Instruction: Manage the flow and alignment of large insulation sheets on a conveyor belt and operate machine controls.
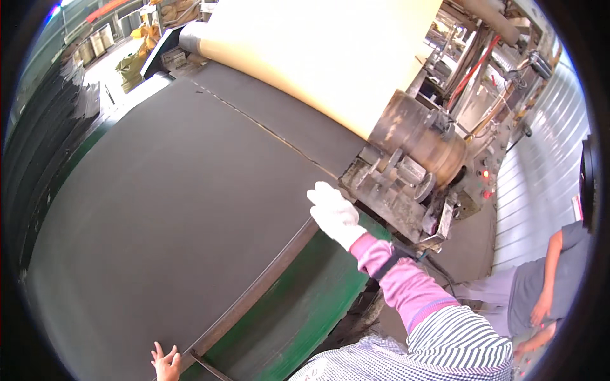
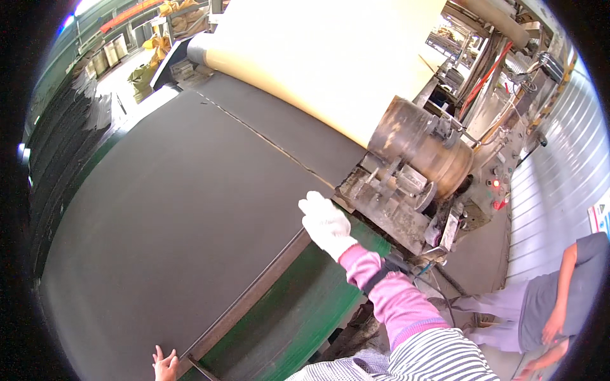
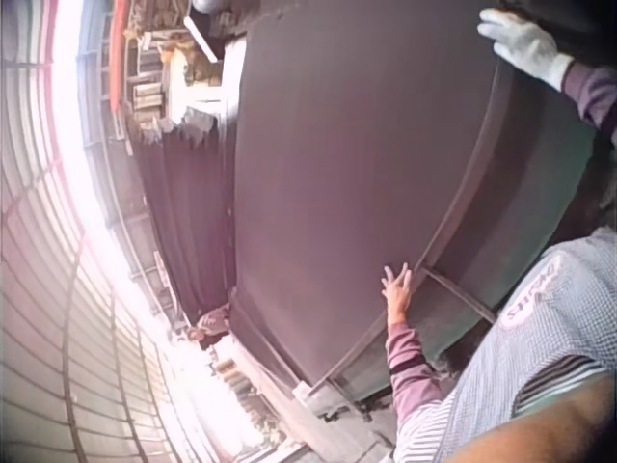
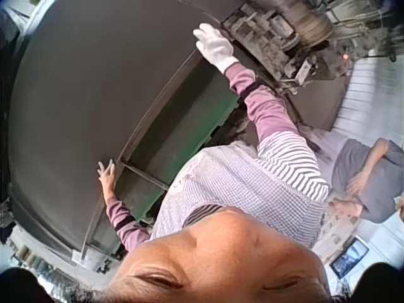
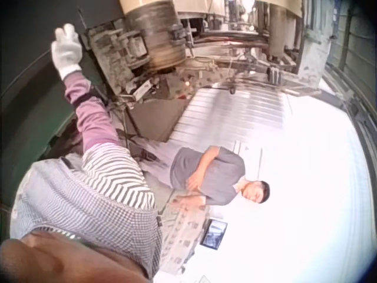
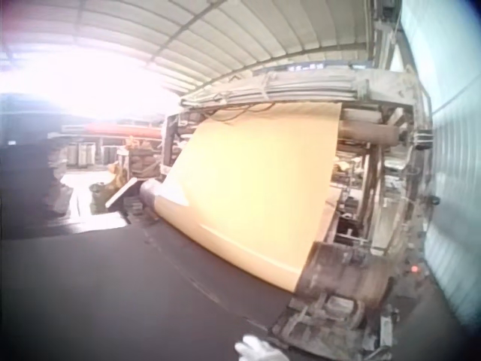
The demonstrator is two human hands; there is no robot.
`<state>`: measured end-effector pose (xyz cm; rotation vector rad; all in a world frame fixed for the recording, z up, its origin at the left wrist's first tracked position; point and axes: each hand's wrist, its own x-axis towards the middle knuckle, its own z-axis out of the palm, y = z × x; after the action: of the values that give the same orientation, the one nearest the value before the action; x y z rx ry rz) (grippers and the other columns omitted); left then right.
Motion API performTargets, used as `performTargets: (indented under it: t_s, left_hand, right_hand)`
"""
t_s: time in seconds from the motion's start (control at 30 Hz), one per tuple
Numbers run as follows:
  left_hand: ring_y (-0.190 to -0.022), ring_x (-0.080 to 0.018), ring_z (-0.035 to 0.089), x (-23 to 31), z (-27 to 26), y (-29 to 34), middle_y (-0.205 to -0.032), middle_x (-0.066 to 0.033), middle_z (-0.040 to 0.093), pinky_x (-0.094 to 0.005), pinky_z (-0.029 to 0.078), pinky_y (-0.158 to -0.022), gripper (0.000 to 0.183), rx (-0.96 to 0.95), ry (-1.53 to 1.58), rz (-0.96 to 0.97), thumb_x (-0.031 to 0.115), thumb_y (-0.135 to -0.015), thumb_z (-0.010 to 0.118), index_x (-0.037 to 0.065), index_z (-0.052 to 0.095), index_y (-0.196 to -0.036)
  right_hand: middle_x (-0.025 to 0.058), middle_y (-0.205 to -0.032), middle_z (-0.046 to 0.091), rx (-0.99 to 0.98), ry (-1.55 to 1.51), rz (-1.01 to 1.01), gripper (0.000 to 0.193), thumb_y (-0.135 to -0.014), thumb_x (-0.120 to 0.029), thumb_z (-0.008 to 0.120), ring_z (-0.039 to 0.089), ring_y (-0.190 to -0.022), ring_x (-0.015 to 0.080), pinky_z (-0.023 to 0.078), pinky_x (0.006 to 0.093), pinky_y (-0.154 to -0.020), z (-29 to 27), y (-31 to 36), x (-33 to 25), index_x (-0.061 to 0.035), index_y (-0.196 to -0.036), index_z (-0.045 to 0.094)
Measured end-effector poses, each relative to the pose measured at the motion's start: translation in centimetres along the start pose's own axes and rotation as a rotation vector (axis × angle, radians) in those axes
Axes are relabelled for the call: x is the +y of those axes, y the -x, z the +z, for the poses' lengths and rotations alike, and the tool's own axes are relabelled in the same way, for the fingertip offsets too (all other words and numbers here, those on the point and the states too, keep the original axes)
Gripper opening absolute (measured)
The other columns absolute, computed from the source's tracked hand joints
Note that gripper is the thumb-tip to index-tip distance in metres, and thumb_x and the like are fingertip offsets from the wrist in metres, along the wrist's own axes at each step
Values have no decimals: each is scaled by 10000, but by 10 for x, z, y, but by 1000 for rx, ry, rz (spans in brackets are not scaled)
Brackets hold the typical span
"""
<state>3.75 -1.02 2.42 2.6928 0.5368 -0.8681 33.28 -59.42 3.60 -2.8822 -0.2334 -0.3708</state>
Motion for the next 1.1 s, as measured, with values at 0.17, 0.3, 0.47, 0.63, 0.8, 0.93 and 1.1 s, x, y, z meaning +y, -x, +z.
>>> performTargets:
  t_s: [0.17,0.3,0.47,0.63,0.8,0.93,1.1]
  left_hand:
    - [-1324,-605,428,87,5,-3,-1509,-326,422,-584,355,-1130,496,171,-8,152,468,-899,645,231,677,-1333]
    - [-1296,-624,444,148,-4,-21,-1543,-318,381,-623,354,-1111,602,105,-58,235,631,-885,596,298,628,-1387]
    - [-1222,-590,535,225,-3,-46,-1495,-319,448,-565,400,-1098,655,140,-146,324,711,-901,518,303,606,-1407]
    - [-1418,-345,453,210,10,-66,-1496,-258,480,-437,330,-1183,568,106,844,406,402,-1006,565,22,544,-1428]
    - [-1110,-370,647,53,37,-37,-1111,-202,711,-456,503,-955,356,735,-87,87,288,-1019,532,-5,735,-1021]
    - [-1065,-400,634,-15,59,-13,-1121,-225,688,-502,506,-928,402,702,106,-75,344,-1024,540,-4,740,-1032]
    - [-1110,-368,583,48,77,-19,-1099,-196,674,-479,463,-993,375,785,229,85,334,-901,685,-34,727,-960]
  right_hand:
    - [87,-1324,641,-84,-29,-171,361,-967,-260,548,592,-1241,278,488,383,-1048,-17,95,-15,-169,-1301,650]
    - [101,-1254,675,-395,-386,127,360,-993,-287,520,648,-1148,294,519,374,-993,-38,160,-27,-147,-1295,655]
    - [43,-1167,721,-600,-684,360,337,-1009,-309,587,681,-1063,163,521,267,-945,-40,196,-61,-119,-1278,660]
    - [59,-1131,719,-644,-574,-17,292,-1005,-333,593,691,-1054,243,542,326,-914,-43,199,-89,-113,-1180,670]
    - [60,-1197,704,-703,-525,-23,318,-1024,-342,555,663,-1131,228,510,305,-980,-40,204,-82,-104,-1202,668]
    - [112,-1337,631,-856,-534,31,459,-1040,-429,402,596,-1220,300,470,359,-1034,-31,219,-69,-99,-1276,616]
    - [114,-1192,681,-891,-545,100,434,-1020,-473,464,637,-1091,354,509,392,-940,-30,232,-69,-123,-1217,629]
